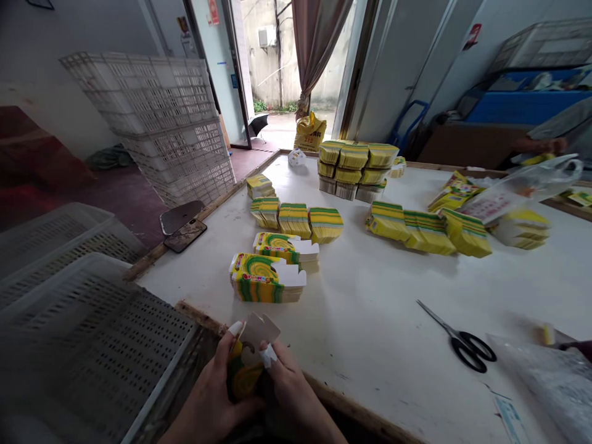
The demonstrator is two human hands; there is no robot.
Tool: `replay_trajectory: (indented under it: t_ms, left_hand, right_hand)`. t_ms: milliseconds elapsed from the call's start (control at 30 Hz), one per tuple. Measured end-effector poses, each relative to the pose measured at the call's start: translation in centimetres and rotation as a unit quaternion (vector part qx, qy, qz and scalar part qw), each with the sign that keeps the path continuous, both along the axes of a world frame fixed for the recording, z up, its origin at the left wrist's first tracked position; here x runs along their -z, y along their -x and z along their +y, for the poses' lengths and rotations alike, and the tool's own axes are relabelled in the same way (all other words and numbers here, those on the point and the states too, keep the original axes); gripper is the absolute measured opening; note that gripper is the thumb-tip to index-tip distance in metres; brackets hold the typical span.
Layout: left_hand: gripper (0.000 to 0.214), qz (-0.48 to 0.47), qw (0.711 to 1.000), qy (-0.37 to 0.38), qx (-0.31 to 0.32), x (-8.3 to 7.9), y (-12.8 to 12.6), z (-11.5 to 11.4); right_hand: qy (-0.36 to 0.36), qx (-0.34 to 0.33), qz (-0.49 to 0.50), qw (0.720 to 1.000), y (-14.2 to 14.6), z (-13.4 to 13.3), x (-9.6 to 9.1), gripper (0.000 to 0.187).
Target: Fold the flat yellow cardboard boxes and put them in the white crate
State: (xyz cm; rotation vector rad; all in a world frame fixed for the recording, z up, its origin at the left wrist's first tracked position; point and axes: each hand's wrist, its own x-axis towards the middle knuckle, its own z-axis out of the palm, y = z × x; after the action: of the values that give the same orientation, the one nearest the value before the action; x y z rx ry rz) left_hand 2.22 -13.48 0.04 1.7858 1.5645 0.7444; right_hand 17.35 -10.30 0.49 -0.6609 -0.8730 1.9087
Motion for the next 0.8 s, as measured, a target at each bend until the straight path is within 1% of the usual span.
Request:
replay_trajectory:
  t_ms: [33, 100, 167, 233, 367, 467, 567, 633, 667, 733, 800]
  left_hand:
    - [0.100, -0.002, 1.000, -0.017, -0.008, 0.2, -0.2, -0.1]
    - [0.093, -0.009, 0.998, -0.057, -0.022, 0.4, -0.5, -0.4]
    - [0.087, -0.009, 0.995, -0.093, -0.020, 0.1, -0.8, -0.4]
    - [0.084, 0.001, 0.993, -0.121, 0.002, -0.3, -1.0, -0.3]
    - [0.068, 0.029, 0.986, -0.158, 0.039, -0.6, -1.1, -0.1]
    - [0.061, 0.042, 0.985, -0.156, 0.054, -0.5, -0.9, -0.2]
    - [0.065, 0.030, 0.992, -0.113, 0.058, -0.7, -0.7, -0.3]
    - [0.070, 0.003, 0.996, -0.067, 0.059, -0.8, -0.6, -0.2]
    - [0.072, -0.009, 0.997, -0.047, 0.062, -0.7, -0.6, -0.2]
    - [0.078, -0.017, 0.997, -0.020, 0.066, -0.5, -0.5, -0.2]
    - [0.084, -0.009, 0.998, -0.014, 0.054, -0.3, -0.3, -0.1]
  right_hand:
    - [0.019, -0.022, 0.022, 0.999, 0.0, 0.1, -0.4, 0.048]
    - [0.057, -0.075, 0.060, 0.994, -0.1, 0.5, -1.1, 0.051]
    - [0.067, -0.099, 0.091, 0.989, -0.4, 0.7, -1.5, 0.053]
    - [0.082, -0.101, 0.106, 0.986, -0.5, 0.6, -1.7, 0.049]
    - [0.156, -0.077, 0.099, 0.980, -0.2, 0.2, -1.8, 0.038]
    - [0.183, -0.073, 0.100, 0.975, 0.2, 0.0, -1.7, 0.041]
    - [0.185, -0.087, 0.108, 0.973, 0.5, -0.2, -1.4, 0.046]
    - [0.156, -0.072, 0.072, 0.983, 0.5, -0.3, -0.9, 0.048]
    - [0.121, -0.057, 0.033, 0.991, 0.5, -0.2, -0.6, 0.048]
    - [0.018, -0.023, -0.072, 0.997, 0.3, -0.1, 0.1, 0.049]
    - [-0.094, 0.001, -0.176, 0.980, 0.1, 0.2, 0.7, 0.052]
